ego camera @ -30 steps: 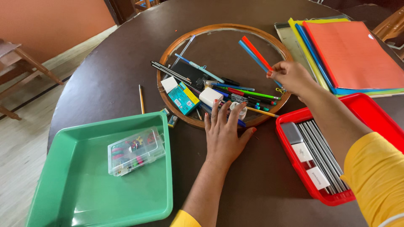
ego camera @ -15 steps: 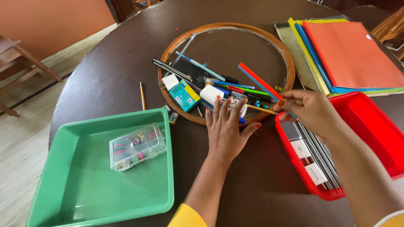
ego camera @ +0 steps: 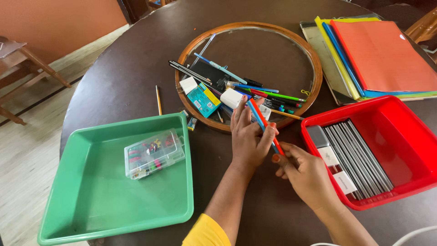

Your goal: The person sorts stationery items on a round table, picking up pens, pencils, rubber bands, and small accessories from a wooden tray and placing them into green and red plastic trays. The person repeatedly handles individual items, moving them between the table and trays.

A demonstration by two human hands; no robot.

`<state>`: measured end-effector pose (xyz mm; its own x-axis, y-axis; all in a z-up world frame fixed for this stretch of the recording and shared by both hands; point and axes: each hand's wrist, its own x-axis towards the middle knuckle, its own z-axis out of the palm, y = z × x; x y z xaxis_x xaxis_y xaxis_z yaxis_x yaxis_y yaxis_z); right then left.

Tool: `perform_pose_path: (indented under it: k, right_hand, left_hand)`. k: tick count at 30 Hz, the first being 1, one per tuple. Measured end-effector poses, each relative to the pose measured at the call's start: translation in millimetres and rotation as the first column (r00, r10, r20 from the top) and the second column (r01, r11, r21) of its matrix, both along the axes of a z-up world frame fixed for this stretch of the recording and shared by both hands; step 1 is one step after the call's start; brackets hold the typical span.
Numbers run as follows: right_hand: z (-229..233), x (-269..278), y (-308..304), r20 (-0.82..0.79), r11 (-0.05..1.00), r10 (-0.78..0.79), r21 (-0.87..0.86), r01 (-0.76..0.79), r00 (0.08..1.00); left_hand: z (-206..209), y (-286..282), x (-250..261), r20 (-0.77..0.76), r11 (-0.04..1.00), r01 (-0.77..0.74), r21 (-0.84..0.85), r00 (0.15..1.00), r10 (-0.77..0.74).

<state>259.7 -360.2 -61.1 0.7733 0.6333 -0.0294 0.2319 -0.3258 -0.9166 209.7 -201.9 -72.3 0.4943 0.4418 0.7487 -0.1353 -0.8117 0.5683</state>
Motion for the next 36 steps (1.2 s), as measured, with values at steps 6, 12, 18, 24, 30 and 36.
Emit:
perform_pose_path:
  k: [6,12,18,24,30,36]
  right_hand:
    - [27,-1,6,0.366,0.998,0.055,-0.047,-0.041,0.929]
    - [68,55,10,0.582,0.976,0.054,-0.202,0.081,0.811]
    - [79,123,35,0.560,0.812,0.196,-0.553,0.186,0.805]
    - [61,138,47,0.548,0.760,0.255,-0.623,0.185,0.797]
    - [60,136,60,0.490,0.708,0.235,-0.678,0.197,0.840]
    - [57,138,65,0.519,0.726,0.291,-0.666,0.167,0.804]
  left_hand:
    - [-9,13,7,0.112,0.996,-0.045,-0.082,0.992,0.054]
    - [-11,20,7,0.095,0.978,-0.069,-0.197,0.991,0.089]
    - [-13,23,8,0.049,0.983,-0.080,-0.167,0.995,0.089]
    - [-15,25,9,0.077,0.983,-0.055,-0.177,0.995,0.069]
    - [-17,24,10,0.051,0.985,-0.083,-0.153,0.994,0.092]
    - [-16,25,10,0.069,0.985,-0.085,-0.150,0.993,0.096]
